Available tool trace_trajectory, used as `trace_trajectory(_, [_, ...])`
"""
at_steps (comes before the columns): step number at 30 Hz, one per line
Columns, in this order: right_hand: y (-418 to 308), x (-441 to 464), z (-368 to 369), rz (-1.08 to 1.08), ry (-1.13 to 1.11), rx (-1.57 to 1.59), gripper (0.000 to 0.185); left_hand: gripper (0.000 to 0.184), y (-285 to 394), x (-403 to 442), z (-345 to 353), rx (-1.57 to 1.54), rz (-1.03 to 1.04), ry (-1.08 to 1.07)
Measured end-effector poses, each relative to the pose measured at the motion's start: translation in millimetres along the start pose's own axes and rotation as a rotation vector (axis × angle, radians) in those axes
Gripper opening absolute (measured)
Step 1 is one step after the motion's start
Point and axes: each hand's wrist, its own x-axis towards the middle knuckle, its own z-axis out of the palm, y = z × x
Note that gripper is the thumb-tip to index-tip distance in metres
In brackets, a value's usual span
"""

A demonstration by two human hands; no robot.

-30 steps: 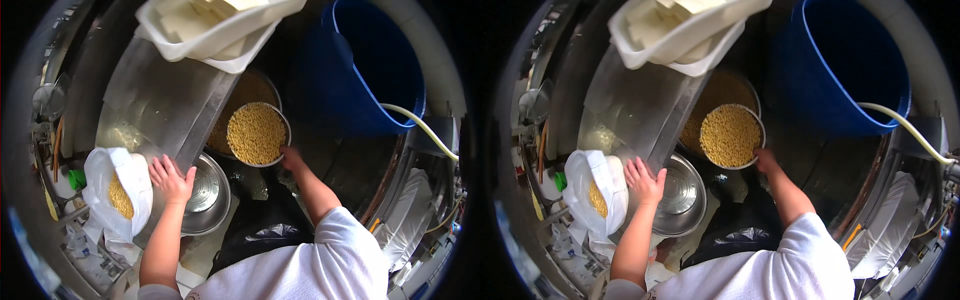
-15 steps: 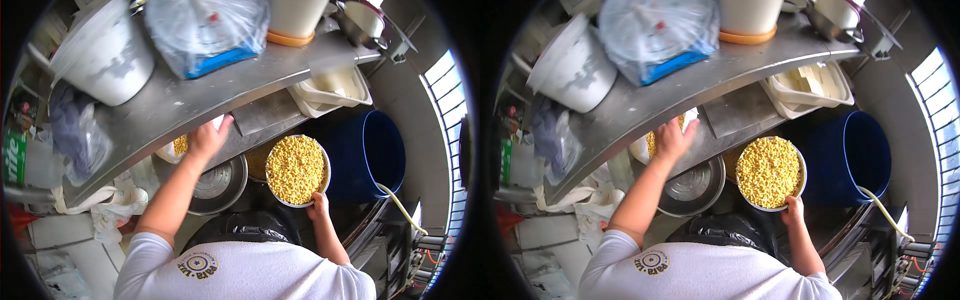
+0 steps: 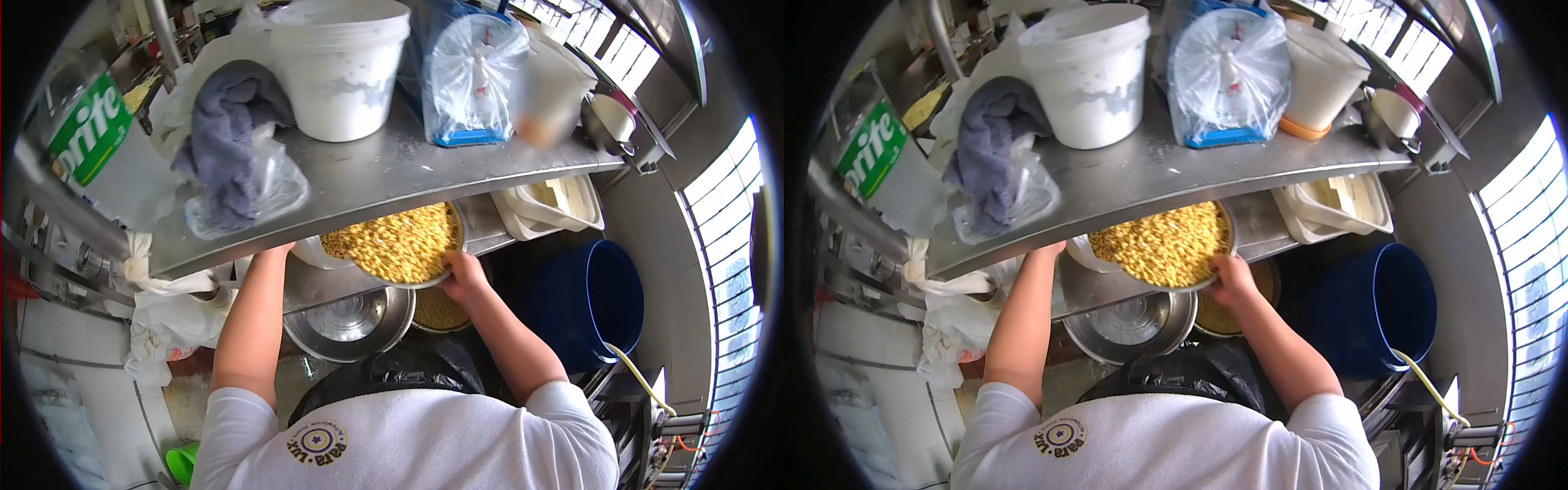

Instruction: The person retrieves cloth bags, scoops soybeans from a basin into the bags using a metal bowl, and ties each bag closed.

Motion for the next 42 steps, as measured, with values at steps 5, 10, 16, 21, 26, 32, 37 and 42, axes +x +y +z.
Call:
trace_trajectory(5, [28, 70, 95, 0.148, -0.148, -0.246, 0.039, 0.045, 35, -78, 39, 0.785, -0.016, -0.13])
trace_trajectory(10, [20, 48, 203, -0.133, -0.366, -1.076, 0.042, 0.044, 80, -134, 46, 0.971, 0.232, -0.089])
trace_trajectory(16, [63, 39, 229, -1.048, -0.677, -1.68, 0.034, 0.03, 105, -176, 31, 0.022, -0.037, 0.268])
trace_trajectory(21, [49, 65, 197, -0.948, -0.549, -1.561, 0.035, 0.031, 90, -158, 1, -0.067, -0.086, 0.361])
trace_trajectory(26, [21, 74, 197, -0.801, -0.558, -1.595, 0.033, 0.026, 103, -134, -11, 0.006, -0.005, 0.303])
trace_trajectory(32, [37, 51, 220, -1.255, -0.478, -1.694, 0.03, 0.056, 101, -86, -19, -0.255, 0.02, 0.366])
trace_trajectory(37, [57, 74, 213, -1.74, -0.326, -1.373, 0.028, 0.062, 104, -62, -21, -0.313, -0.015, 0.276])
trace_trajectory(42, [19, 37, 192, -1.35, -0.364, -1.664, 0.021, 0.057, 96, -66, -35, -0.058, -0.024, 0.287])
